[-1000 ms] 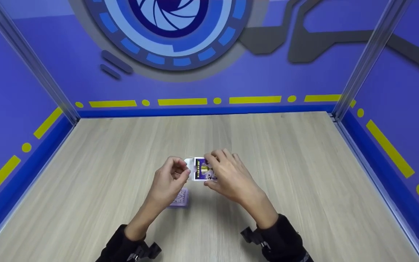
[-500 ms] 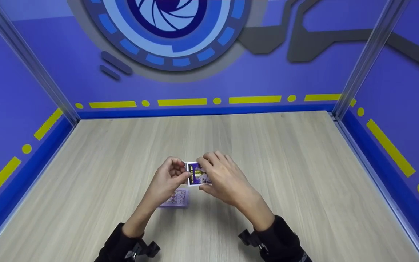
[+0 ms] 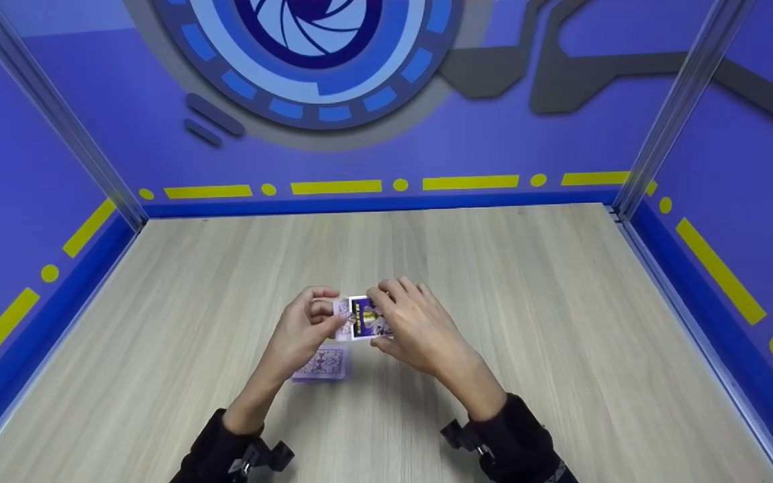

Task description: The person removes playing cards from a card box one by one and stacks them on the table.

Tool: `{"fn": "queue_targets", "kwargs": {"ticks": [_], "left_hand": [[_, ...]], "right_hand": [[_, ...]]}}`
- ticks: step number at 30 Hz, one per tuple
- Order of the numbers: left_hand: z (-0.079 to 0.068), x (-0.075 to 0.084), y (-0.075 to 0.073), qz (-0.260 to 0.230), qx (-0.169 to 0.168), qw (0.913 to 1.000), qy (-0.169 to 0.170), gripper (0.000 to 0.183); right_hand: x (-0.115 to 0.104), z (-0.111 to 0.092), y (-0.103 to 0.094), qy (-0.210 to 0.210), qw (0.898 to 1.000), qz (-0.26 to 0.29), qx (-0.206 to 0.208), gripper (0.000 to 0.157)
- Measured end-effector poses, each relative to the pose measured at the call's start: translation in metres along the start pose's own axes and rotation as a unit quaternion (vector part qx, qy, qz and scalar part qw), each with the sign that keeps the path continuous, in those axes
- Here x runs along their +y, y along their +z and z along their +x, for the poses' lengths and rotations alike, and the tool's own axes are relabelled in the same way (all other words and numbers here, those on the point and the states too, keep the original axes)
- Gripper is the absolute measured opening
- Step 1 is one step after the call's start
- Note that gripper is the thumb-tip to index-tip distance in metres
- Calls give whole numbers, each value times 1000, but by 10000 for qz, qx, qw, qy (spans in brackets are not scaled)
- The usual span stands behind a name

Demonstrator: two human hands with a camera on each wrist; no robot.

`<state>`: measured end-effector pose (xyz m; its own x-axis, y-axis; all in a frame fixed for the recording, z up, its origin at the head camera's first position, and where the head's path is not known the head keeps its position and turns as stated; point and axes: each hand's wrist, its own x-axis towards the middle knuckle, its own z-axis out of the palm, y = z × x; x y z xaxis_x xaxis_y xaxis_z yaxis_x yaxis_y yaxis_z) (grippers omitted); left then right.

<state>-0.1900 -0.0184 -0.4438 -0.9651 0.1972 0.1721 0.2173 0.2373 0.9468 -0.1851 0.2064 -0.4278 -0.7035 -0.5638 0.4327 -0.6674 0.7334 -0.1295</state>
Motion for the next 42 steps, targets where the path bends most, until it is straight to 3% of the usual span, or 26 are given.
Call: {"fn": "queue_targets", "kwargs": {"ticks": [6,13,18,22,25,30,34,39,42], "left_hand": [[0,3,-6,-88,122,9999,27,51],[1,5,-6,-122,207,9995,-197,38],[0,9,-6,-4,75,9999,-147,33],[0,13,-12,345,104,9993,57,37],[-2,16,-21,932,73,9955,149,43],[-7,20,-32,2056,-362,9776,252,39],[-11,19,-32,2710,-687,9587,527,61],[-12,12,-25,3468,-531,9289,1187,68],[-12,12,-26,3668,-507,9172,1474,67]], "right_hand": [[2,0,1,103,9999,49,-13,73],[2,0,3,111,9999,122,5,73],[3,1,4,140,9997,207,-57,73],[6,1,5,163,9995,271,-23,73],[7,0,6,187,9993,315,-6,73],[7,-1,6,192,9992,341,-52,73],[6,-1,7,177,9993,326,-86,73],[6,0,8,160,9991,354,-180,72],[6,0,8,179,9989,376,-207,72]]}}
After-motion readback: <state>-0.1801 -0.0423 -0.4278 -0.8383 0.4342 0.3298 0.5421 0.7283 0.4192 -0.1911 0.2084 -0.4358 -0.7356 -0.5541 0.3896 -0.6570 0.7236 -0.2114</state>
